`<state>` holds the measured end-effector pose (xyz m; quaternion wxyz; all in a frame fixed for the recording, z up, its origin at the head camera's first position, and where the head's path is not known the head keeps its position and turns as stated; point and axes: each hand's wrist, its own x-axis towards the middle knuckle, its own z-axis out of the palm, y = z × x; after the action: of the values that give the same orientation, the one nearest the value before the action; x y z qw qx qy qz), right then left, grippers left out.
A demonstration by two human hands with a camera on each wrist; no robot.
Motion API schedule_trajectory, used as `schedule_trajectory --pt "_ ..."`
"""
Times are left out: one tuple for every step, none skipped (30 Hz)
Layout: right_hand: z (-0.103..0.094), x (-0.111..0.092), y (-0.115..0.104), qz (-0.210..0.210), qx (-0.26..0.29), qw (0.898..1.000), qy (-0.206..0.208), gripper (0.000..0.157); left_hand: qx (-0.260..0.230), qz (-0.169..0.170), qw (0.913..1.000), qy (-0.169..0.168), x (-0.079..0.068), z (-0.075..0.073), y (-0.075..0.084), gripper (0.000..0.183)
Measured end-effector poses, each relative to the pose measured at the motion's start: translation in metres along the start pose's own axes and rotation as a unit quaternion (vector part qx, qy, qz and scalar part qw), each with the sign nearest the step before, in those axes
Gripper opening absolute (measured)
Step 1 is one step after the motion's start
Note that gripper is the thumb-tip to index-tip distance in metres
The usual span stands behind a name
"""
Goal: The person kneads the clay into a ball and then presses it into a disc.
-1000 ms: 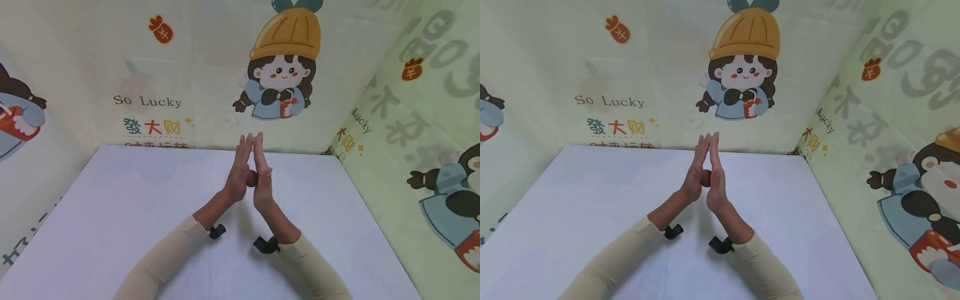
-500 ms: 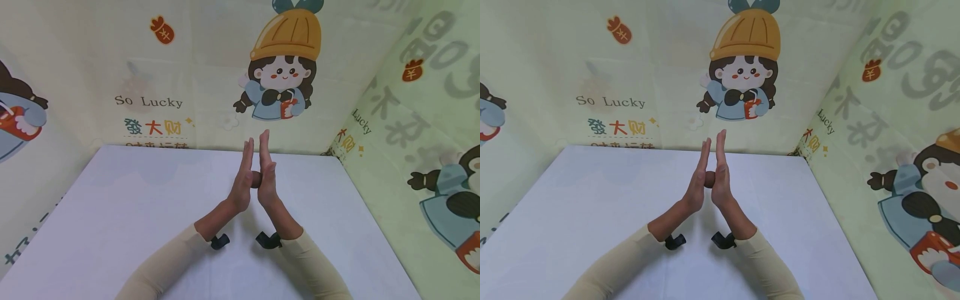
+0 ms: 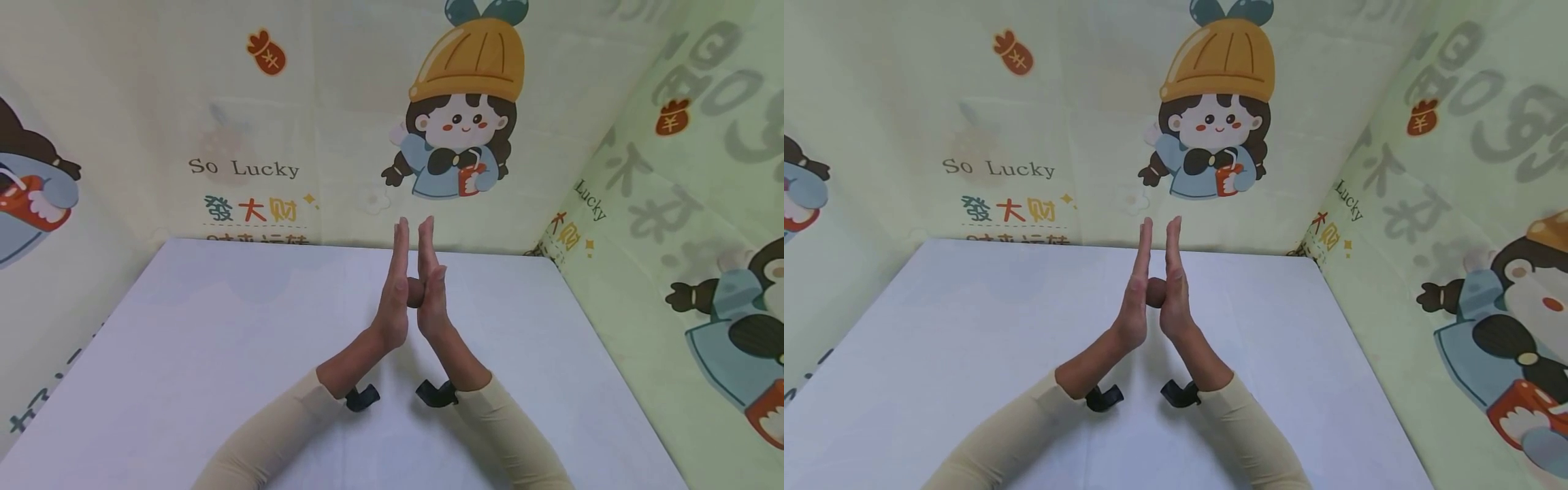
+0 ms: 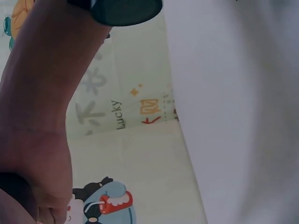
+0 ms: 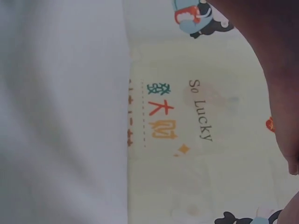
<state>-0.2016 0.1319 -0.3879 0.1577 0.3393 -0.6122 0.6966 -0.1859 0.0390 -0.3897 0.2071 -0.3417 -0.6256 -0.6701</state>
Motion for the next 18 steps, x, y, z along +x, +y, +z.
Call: schedule_trajectory --pt "0.001 -0.001 0.001 0.002 0.003 1.000 -0.001 0.099 0.000 0.000 1.0000 0.004 0.001 0.000 0.001 0.093" --pt "0.002 -0.001 0.002 0.005 0.005 1.000 -0.001 0.099 -0.001 0.000 1.0000 0.007 0.002 -0.001 0.001 0.093" --pt "0.002 -0.002 0.003 0.006 0.006 1.000 -0.002 0.098 -0.002 0.001 1.0000 0.009 0.003 -0.002 0.001 0.094" --pt "0.003 -0.003 0.005 0.007 0.008 1.000 -0.003 0.098 -0.002 0.002 0.9999 0.011 0.005 -0.003 0.001 0.094" --pt "0.005 -0.004 0.005 0.008 0.008 1.000 -0.004 0.098 -0.003 0.003 0.9999 0.014 0.006 -0.004 0.002 0.094" --pt "0.006 -0.005 0.006 0.008 0.007 1.000 -0.005 0.098 -0.005 0.003 0.9999 0.016 0.008 -0.005 0.002 0.094" --pt "0.007 -0.006 0.007 0.009 0.004 1.000 -0.005 0.098 -0.007 0.006 0.9998 0.018 0.009 -0.006 0.002 0.094" --pt "0.008 -0.007 0.007 0.008 -0.001 1.000 -0.005 0.098 -0.009 0.008 0.9997 0.021 0.011 -0.008 0.002 0.094" --pt "0.009 -0.008 0.008 0.008 -0.004 1.000 -0.005 0.097 -0.011 0.010 0.9996 0.024 0.013 -0.009 0.002 0.094" --pt "0.011 -0.008 0.008 0.008 -0.007 1.000 -0.005 0.097 -0.013 0.012 0.9995 0.028 0.015 -0.010 0.003 0.093" --pt "0.012 -0.009 0.008 0.008 -0.010 1.000 -0.004 0.097 -0.017 0.010 0.9993 0.031 0.017 -0.012 0.003 0.093" --pt "0.013 -0.009 0.009 0.009 -0.012 1.000 -0.004 0.096 -0.024 0.007 0.9991 0.034 0.019 -0.013 0.003 0.093" --pt "0.014 -0.010 0.009 0.010 -0.013 1.000 -0.004 0.096 -0.026 0.007 0.9989 0.037 0.021 -0.015 0.003 0.092" --pt "0.015 -0.011 0.010 0.011 -0.011 1.000 -0.005 0.096 -0.031 0.005 0.9987 0.040 0.022 -0.016 0.002 0.092" --pt "0.015 -0.011 0.010 0.012 -0.009 1.000 -0.006 0.096 -0.036 0.001 0.9985 0.042 0.024 -0.017 0.002 0.092" --pt "0.016 -0.012 0.011 0.013 -0.006 1.000 -0.008 0.096 -0.039 0.001 0.9983 0.044 0.026 -0.019 0.002 0.091" --pt "0.017 -0.012 0.011 0.013 -0.003 1.000 -0.009 0.096 -0.041 -0.001 0.9981 0.046 0.028 -0.020 0.001 0.091" --pt "0.017 -0.013 0.011 0.014 -0.001 1.000 -0.010 0.097 -0.042 -0.001 0.9980 0.049 0.029 -0.021 0.000 0.091"
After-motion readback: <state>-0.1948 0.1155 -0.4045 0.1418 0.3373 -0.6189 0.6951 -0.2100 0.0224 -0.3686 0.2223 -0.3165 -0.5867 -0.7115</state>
